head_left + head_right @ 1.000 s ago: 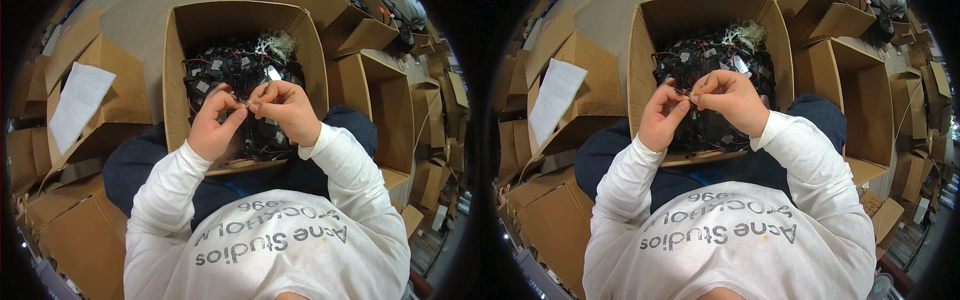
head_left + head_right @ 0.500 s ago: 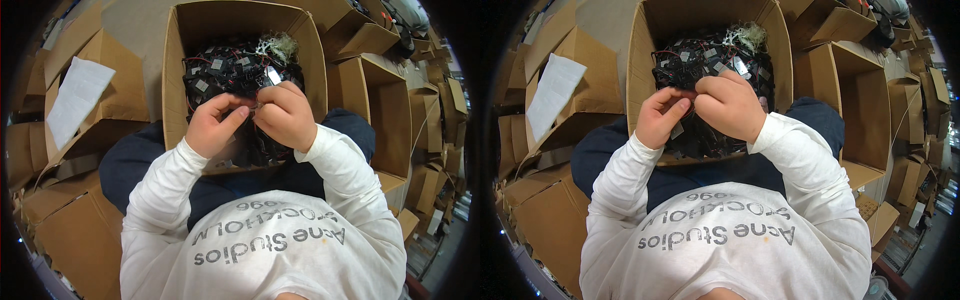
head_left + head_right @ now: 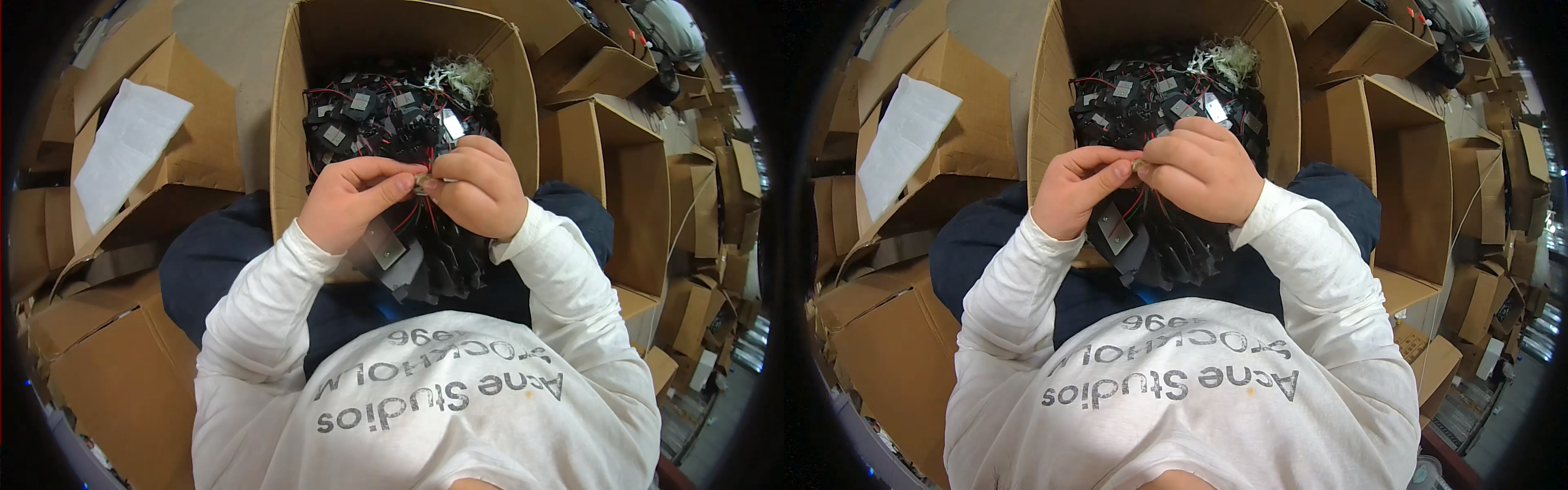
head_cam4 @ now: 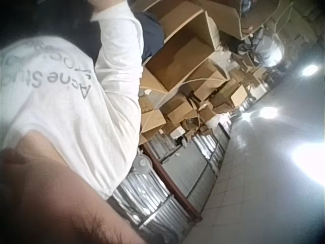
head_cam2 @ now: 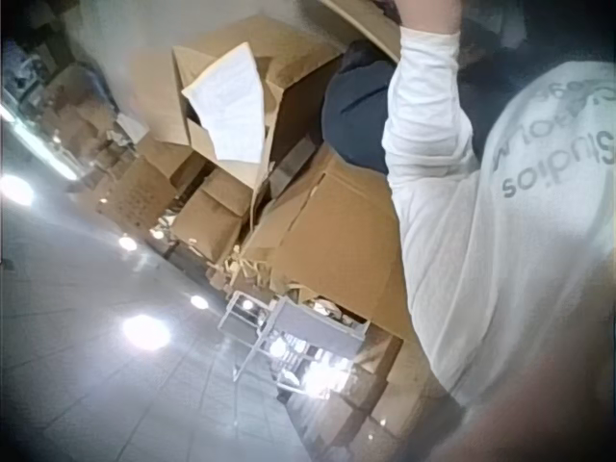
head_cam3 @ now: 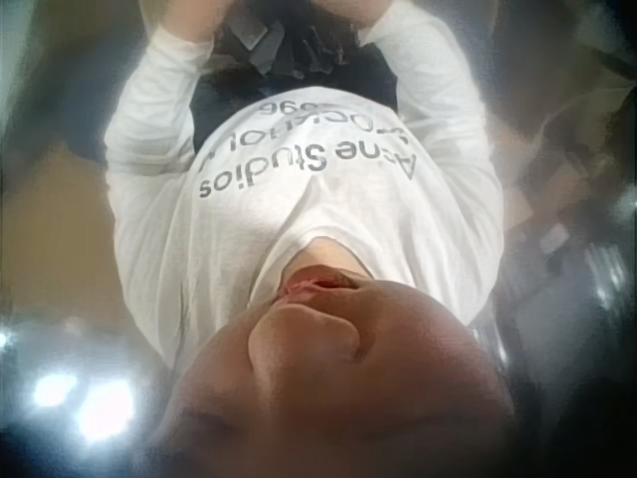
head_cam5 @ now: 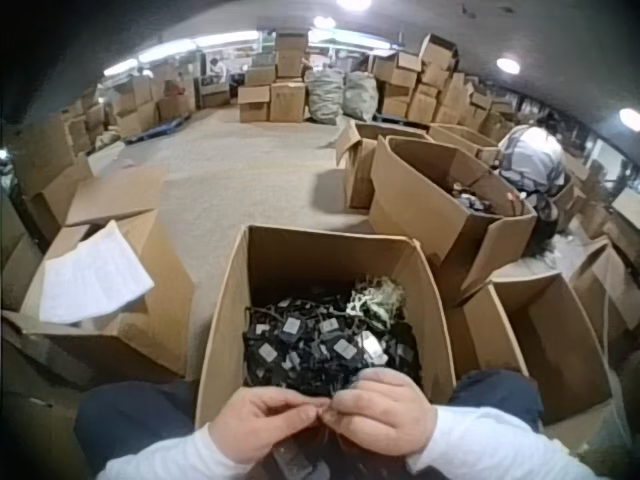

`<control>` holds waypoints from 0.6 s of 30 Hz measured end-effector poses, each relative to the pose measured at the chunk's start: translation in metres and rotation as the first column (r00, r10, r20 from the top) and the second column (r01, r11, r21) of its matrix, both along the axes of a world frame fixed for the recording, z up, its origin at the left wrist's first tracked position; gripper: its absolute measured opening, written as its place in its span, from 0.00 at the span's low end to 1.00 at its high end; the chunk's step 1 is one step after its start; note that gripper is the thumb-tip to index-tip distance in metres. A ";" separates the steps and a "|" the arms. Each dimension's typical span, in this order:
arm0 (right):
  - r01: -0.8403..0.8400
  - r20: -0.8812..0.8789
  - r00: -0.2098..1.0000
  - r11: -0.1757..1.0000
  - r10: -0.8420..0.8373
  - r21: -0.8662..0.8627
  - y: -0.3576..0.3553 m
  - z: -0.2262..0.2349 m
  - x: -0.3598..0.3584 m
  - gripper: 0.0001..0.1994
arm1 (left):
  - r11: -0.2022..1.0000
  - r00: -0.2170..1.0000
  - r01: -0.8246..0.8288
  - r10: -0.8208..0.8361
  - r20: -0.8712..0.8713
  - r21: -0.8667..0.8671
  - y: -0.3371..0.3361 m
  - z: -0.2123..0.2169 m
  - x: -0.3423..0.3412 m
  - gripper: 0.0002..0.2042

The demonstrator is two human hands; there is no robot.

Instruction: Sorting and untangling electronic components with wires from a cardboard box.

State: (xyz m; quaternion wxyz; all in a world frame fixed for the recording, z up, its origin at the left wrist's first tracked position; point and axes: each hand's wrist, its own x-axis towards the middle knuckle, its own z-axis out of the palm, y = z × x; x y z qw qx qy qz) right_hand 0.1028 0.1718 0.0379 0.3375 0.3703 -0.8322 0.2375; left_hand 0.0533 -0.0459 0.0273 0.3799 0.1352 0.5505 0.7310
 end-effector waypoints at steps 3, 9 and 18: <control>0.030 0.042 0.999 0.999 -0.029 -0.041 -0.001 0.000 0.001 0.13 | 1.000 0.999 0.004 -0.004 -0.032 0.016 -0.001 -0.001 0.001 0.10; 0.093 0.206 0.976 0.993 -0.075 -0.075 0.002 -0.001 0.003 0.13 | 0.995 0.973 0.002 -0.026 -0.230 -0.104 0.002 -0.009 0.001 0.05; 0.242 0.638 0.770 0.920 0.012 -0.309 0.011 0.001 0.004 0.12 | 0.980 0.927 0.060 -0.125 -0.354 -0.189 0.004 -0.023 -0.011 0.10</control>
